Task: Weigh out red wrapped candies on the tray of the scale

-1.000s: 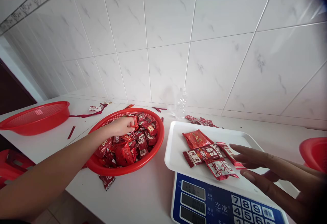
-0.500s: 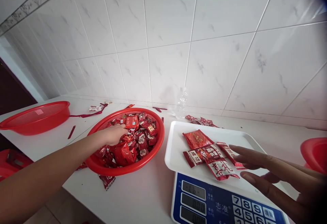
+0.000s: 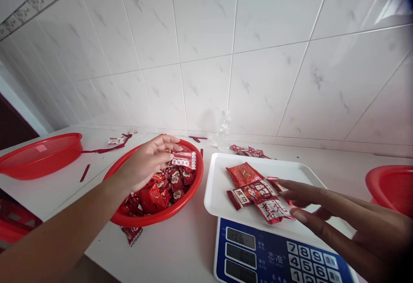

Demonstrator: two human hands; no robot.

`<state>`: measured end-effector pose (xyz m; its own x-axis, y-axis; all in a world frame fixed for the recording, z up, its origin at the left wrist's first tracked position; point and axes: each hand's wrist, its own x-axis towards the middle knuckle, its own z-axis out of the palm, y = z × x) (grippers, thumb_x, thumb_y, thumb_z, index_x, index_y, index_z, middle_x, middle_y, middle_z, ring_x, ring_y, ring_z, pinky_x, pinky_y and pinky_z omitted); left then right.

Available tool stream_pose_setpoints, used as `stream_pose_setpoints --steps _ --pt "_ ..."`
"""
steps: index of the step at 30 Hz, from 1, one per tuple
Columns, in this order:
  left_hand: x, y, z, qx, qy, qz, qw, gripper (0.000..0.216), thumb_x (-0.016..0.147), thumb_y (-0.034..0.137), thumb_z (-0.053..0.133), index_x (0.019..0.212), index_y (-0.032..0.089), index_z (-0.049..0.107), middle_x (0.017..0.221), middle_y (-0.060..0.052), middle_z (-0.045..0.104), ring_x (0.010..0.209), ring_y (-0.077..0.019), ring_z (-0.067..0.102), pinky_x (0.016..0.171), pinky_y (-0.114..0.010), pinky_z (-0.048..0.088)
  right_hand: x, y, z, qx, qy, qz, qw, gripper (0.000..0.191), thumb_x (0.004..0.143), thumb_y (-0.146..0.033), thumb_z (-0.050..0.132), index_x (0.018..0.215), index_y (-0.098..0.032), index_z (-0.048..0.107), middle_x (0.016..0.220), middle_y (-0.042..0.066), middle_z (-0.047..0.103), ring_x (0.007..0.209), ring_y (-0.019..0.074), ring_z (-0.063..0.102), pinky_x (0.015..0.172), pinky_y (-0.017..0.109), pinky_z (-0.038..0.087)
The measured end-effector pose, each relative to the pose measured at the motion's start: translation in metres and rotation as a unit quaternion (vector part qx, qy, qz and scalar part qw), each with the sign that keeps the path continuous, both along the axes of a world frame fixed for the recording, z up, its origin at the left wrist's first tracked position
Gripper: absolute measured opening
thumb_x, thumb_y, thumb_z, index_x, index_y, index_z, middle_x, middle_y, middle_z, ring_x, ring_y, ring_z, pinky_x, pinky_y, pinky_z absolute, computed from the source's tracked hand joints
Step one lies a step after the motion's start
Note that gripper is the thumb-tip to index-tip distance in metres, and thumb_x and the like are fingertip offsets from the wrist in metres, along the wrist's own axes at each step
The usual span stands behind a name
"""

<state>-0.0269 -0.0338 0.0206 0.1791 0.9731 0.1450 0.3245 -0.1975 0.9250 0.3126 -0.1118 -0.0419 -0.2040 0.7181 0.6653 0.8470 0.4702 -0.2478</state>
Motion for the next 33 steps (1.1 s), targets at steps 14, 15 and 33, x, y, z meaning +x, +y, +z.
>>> stream_pose_setpoints --steps 14,15,33 --pt "0.107 -0.065 -0.019 0.058 -0.213 -0.234 0.947 0.019 0.093 0.019 0.053 0.109 0.029 0.059 0.111 0.000 0.062 0.104 -0.0122 0.059 0.089 -0.020 0.048 -0.025 -0.017 0.035 -0.204 0.195 0.192 0.940 0.031 0.095 -0.038 0.048 0.076 -0.019 0.063 0.066 0.001 0.064 0.059 0.0098 0.057 0.052 0.019 0.046" --pt "0.110 -0.065 -0.019 0.056 -0.216 -0.236 0.946 0.019 0.094 0.022 0.054 0.110 0.030 0.057 0.110 0.000 0.063 0.104 -0.0124 0.059 0.089 -0.020 0.048 -0.025 -0.018 0.036 -0.196 0.213 0.192 0.938 0.031 0.095 -0.038 0.048 0.075 -0.019 0.062 0.066 0.000 0.064 0.059 0.0094 0.057 0.052 0.019 0.045" --pt "0.116 -0.049 -0.042 0.065 -0.195 -0.257 0.944 0.032 0.090 0.046 0.056 0.119 0.033 0.053 0.091 0.001 0.062 0.079 -0.0109 0.060 0.076 -0.022 0.051 -0.026 -0.007 0.024 0.073 0.113 0.181 0.974 0.043 0.086 -0.003 0.054 0.122 -0.026 0.062 0.107 0.006 0.070 0.094 0.0143 0.068 0.075 0.024 0.059"
